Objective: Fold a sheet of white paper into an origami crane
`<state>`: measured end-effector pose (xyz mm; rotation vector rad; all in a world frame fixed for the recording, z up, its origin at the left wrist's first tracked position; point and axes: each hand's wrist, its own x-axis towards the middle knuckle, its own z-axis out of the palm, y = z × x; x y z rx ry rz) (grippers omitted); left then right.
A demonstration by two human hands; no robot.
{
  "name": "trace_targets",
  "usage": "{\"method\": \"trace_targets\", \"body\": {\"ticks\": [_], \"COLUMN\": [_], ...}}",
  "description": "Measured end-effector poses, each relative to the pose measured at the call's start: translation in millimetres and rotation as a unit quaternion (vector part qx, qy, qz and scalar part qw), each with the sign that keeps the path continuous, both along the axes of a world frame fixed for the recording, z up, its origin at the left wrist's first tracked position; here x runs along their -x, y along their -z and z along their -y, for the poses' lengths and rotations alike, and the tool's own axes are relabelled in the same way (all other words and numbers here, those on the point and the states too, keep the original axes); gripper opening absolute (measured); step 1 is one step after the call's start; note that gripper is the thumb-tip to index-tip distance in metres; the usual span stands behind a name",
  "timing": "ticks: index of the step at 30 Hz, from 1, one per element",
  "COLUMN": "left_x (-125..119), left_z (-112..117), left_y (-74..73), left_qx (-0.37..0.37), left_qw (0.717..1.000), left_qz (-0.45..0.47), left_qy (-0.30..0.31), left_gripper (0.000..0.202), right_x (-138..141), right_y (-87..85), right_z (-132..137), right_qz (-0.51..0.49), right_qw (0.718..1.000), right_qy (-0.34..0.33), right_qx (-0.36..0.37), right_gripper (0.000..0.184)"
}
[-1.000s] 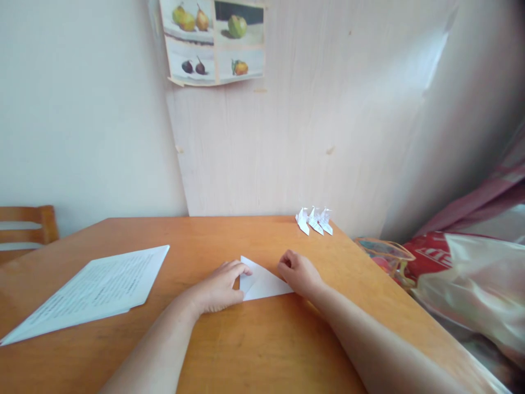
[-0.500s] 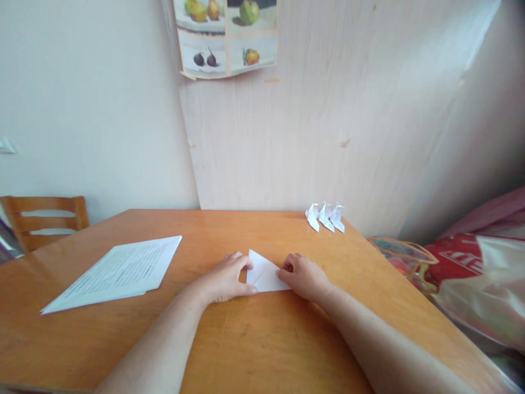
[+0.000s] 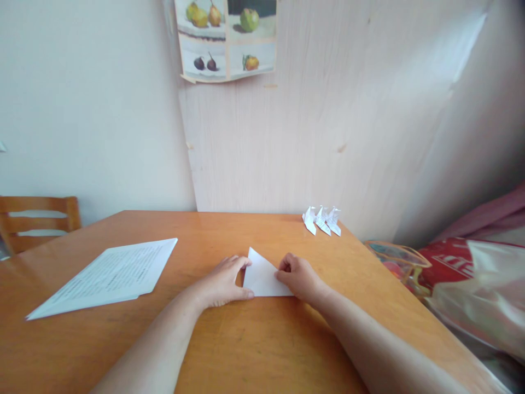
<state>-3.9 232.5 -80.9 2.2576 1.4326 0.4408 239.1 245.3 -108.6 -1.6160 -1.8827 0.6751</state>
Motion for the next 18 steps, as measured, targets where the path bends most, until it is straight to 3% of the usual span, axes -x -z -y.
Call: {"method": "trace_targets", "body": {"ticks": [5,10,14,18], "left_x": [-2,-5,-8,-13], "left_z": [-1,-9,-15,-11], "left_y": [5.6,20.3,26.3,14.9], "left_qx": [0.017,0.038,0.060,0.074], "left_qw": [0.998,0.984,0.964,0.955], "left_qz": [0.068,0.175,0.258,0.287], "left_qy": [-0.002,0.020,-0.006,-0.031], "left_gripper": [0.090,0.103,0.098,0.078], "right_x": [1,5,9,14], "right_y": [-6.6,-16.8,-23.8,-27.9], "right_z": [4,15,29,41], "right_qz": [-0.037,-0.049,-0.028,-0.021], "right_qw": [0.999,0.996,0.981,0.968], "right_qy": [-0.010,-0.010,-0.022,-0.052], "right_qx": [-0.029,-0.076,-0.191,-0.243], "right_gripper": [0.011,0.013,0.011,0.010]}}
